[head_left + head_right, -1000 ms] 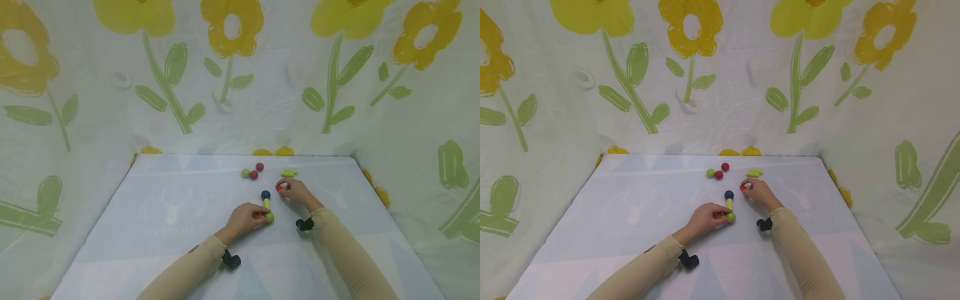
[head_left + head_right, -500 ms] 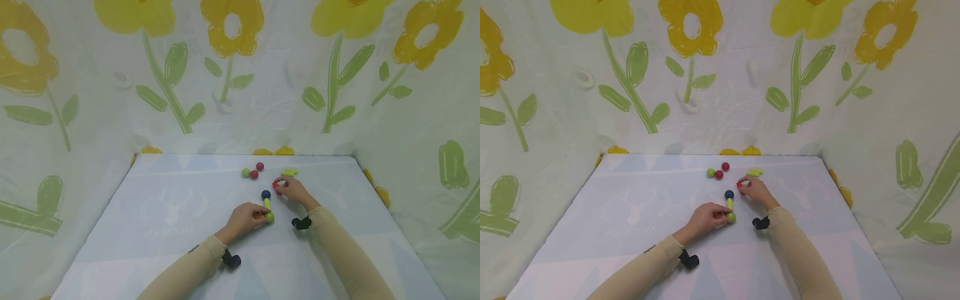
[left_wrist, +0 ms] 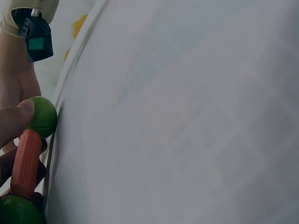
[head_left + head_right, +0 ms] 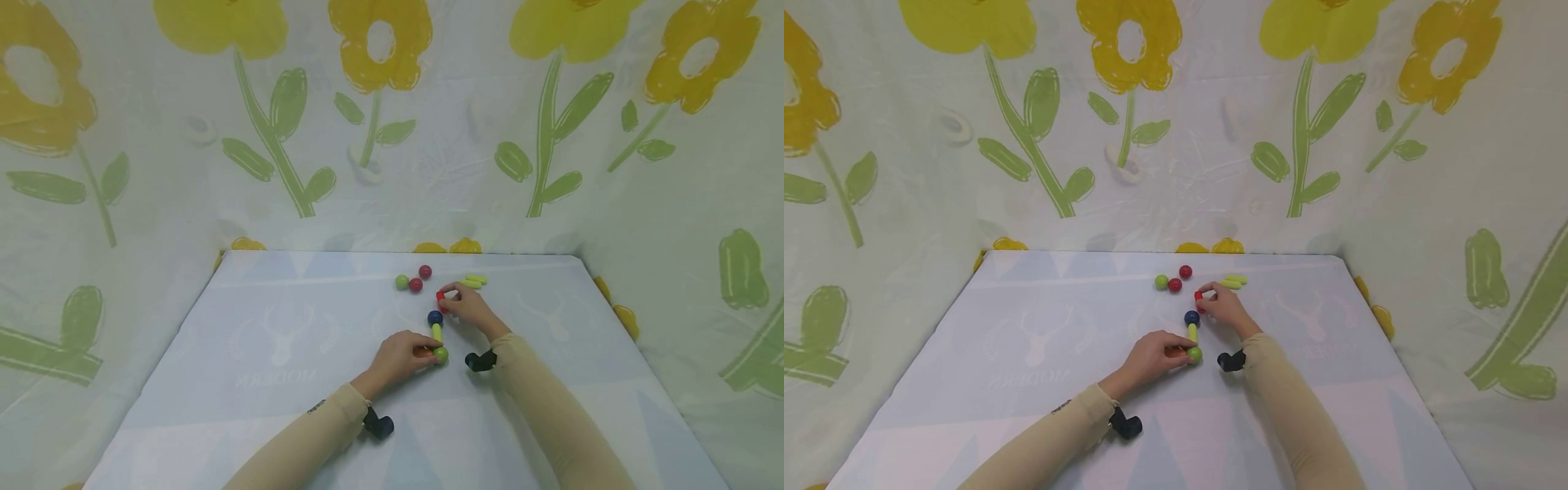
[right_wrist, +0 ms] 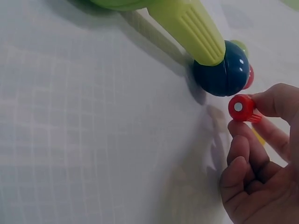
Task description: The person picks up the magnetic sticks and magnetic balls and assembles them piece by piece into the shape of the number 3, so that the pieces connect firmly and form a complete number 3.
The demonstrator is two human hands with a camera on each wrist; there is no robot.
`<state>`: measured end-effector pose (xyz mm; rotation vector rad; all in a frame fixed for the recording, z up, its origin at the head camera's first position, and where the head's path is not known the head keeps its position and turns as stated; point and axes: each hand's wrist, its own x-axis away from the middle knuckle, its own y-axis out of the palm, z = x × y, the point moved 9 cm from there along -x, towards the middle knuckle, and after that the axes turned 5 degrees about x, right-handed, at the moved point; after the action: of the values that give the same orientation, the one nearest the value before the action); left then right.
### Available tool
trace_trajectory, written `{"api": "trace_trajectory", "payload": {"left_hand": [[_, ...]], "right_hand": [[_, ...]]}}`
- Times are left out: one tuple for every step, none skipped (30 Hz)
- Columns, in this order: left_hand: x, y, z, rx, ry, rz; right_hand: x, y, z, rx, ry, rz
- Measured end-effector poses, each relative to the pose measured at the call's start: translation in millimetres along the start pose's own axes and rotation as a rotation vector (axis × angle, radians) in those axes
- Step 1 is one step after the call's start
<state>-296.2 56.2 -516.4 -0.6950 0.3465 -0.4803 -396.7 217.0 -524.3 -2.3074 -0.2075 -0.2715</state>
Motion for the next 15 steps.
{"api": "trace_trajectory", "payload": {"left_hand": [[0.1, -0.1, -0.1, 0.000, -0.001, 0.001], [0.1, -0.3, -0.2, -0.001, -0.001, 0.002], [0.2, -0.3, -0.4, -0.002, -0.002, 0.002], [0.3, -0.3, -0.5, -0.003, -0.003, 0.002], [0.3, -0.4, -0.6, -0.004, -0.003, 0.003], [0.3, -0.6, -0.6, -0.005, -0.003, 0.004], [0.2, -0.6, -0.5, -0.007, -0.002, 0.004], [0.3, -0.6, -0.3, -0.008, 0.001, 0.004], [0.3, -0.6, -0.1, -0.008, 0.002, 0.004], [0.3, -0.7, 0.1, -0.009, 0.003, 0.004], [0.4, -0.7, 0.4, -0.008, 0.005, 0.004], [0.5, -0.7, 0.6, -0.007, 0.007, 0.002], [0.5, -0.7, 0.9, -0.007, 0.008, 0.001], [0.6, -0.8, 1.0, -0.006, 0.009, 0.000], [0.6, -0.8, 1.1, -0.005, 0.009, -0.002]], "right_hand": [[-0.3, 0.7, -0.5, -0.001, 0.000, 0.002], [-0.5, 1.2, -0.9, -0.004, 0.001, 0.005], [-0.6, 1.7, -1.3, -0.006, 0.002, 0.006], [-1.0, 2.3, -1.6, -0.010, 0.003, 0.008], [-0.9, 2.8, -2.4, -0.014, 0.004, 0.009], [-0.7, 3.3, -3.5, -0.020, 0.004, 0.011], [-0.6, 3.7, -4.3, -0.025, 0.004, 0.011], [-0.6, 4.3, -5.1, -0.032, 0.004, 0.011], [-0.7, 4.9, -5.9, -0.038, 0.003, 0.010], [-0.8, 5.8, -6.6, -0.045, 0.003, 0.008], [-0.9, 6.5, -7.2, -0.051, 0.005, 0.005], [-1.2, 7.3, -7.6, -0.058, 0.007, 0.002], [-1.6, 8.1, -7.7, -0.063, 0.009, -0.003], [-1.8, 8.8, -8.0, -0.067, 0.009, -0.006], [-2.0, 9.4, -8.3, -0.070, 0.010, -0.009]]}}
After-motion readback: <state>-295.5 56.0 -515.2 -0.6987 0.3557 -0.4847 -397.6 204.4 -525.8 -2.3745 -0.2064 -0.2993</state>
